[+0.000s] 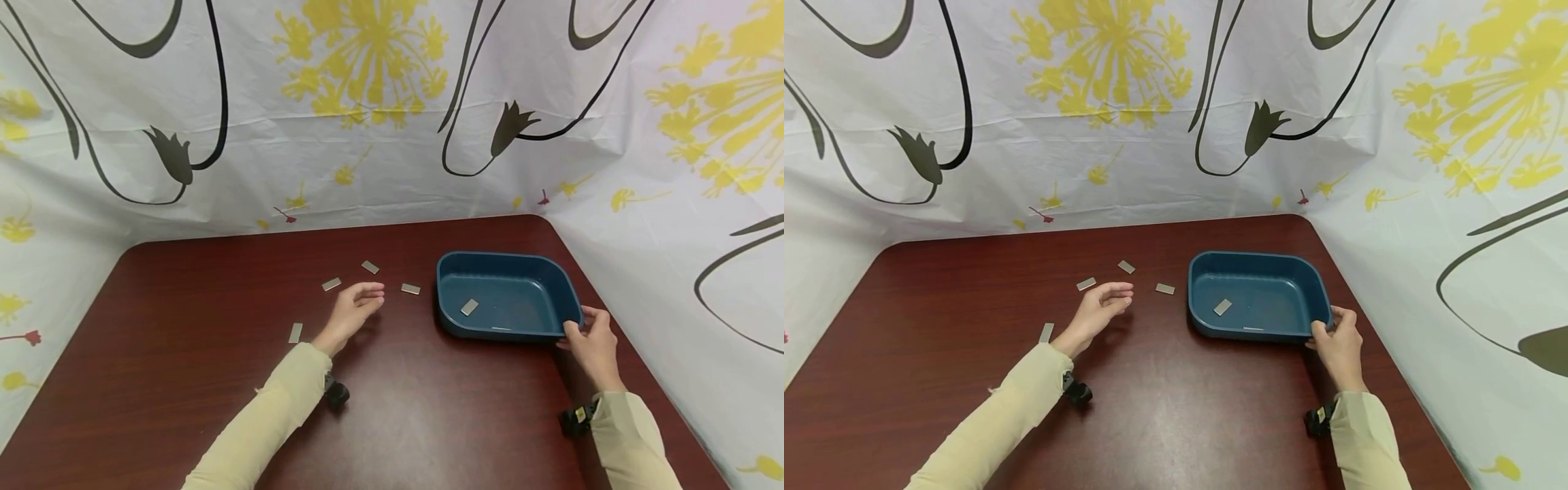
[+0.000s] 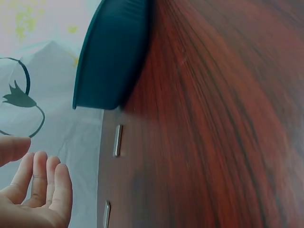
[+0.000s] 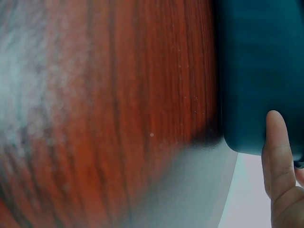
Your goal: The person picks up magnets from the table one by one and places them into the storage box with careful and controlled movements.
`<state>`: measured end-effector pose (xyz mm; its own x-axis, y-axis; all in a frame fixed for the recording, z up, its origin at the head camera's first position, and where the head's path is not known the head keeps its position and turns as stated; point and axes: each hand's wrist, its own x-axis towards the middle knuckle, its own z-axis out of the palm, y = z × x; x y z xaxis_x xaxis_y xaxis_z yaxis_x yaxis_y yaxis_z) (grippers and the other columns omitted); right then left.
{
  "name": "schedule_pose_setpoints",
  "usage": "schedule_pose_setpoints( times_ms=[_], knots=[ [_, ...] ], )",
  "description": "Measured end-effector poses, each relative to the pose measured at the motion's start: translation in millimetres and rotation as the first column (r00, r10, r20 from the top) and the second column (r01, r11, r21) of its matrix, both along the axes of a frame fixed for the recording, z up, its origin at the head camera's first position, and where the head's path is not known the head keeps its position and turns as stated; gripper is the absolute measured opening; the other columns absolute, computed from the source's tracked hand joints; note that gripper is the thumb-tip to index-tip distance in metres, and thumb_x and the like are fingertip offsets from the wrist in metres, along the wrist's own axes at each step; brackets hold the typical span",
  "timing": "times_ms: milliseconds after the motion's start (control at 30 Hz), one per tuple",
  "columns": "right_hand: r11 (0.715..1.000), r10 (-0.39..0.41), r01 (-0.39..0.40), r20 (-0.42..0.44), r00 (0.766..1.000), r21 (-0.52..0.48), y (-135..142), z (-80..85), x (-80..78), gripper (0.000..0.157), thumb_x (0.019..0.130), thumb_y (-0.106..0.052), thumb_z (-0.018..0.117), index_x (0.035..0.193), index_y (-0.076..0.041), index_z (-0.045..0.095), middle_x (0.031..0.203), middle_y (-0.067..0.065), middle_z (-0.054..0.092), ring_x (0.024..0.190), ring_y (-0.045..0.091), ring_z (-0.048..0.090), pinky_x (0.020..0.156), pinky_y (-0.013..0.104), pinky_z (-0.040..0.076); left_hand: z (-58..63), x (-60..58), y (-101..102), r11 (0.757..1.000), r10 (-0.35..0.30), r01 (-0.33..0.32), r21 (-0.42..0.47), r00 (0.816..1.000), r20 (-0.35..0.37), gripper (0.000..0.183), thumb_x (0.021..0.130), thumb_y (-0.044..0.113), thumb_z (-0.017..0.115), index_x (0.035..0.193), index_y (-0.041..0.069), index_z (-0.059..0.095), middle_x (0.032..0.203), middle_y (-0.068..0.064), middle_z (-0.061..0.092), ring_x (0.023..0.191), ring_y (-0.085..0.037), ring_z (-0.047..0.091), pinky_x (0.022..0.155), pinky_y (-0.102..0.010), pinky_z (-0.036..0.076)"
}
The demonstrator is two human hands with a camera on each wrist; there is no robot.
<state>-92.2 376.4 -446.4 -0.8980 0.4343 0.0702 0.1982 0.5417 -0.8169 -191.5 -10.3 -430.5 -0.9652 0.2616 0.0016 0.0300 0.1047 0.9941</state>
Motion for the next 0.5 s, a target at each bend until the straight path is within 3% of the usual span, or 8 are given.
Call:
schedule_pose_setpoints(
  times_ms=[267, 500],
  knots=[
    [1.000, -0.002, 0.001, -0.008, 1.000, -0.003, -0.6, -0.5, 0.0, 0.046, 0.087, -0.010, 0.037, 0.128, 0.005, 0.023, 0.105, 0.023, 0.038, 0.055, 0.001, 0.058, 0.051, 0.022, 0.050, 1.0, -4.6, -22.2, 0.999, 0.004, -0.004, -0.049, 1.000, 0.001, 0.031, 0.084, 0.005, 0.058, 0.113, -0.004, 0.055, 0.110, -0.023, 0.056, 0.099, -0.026, 0.056, 0.081, -0.030, 0.046],
    [1.000, 0.004, -0.004, -0.012, 1.000, -0.011, -0.5, -0.5, -0.4, 0.046, 0.087, -0.010, 0.038, 0.127, 0.005, 0.023, 0.105, 0.023, 0.039, 0.055, 0.002, 0.058, 0.051, 0.022, 0.050, 2.0, -6.9, -43.3, 0.999, 0.052, -0.051, -0.014, 0.997, 0.059, 0.033, 0.085, 0.006, 0.056, 0.117, -0.003, 0.052, 0.115, -0.022, 0.053, 0.103, -0.025, 0.054, 0.084, -0.030, 0.045]
  ],
)
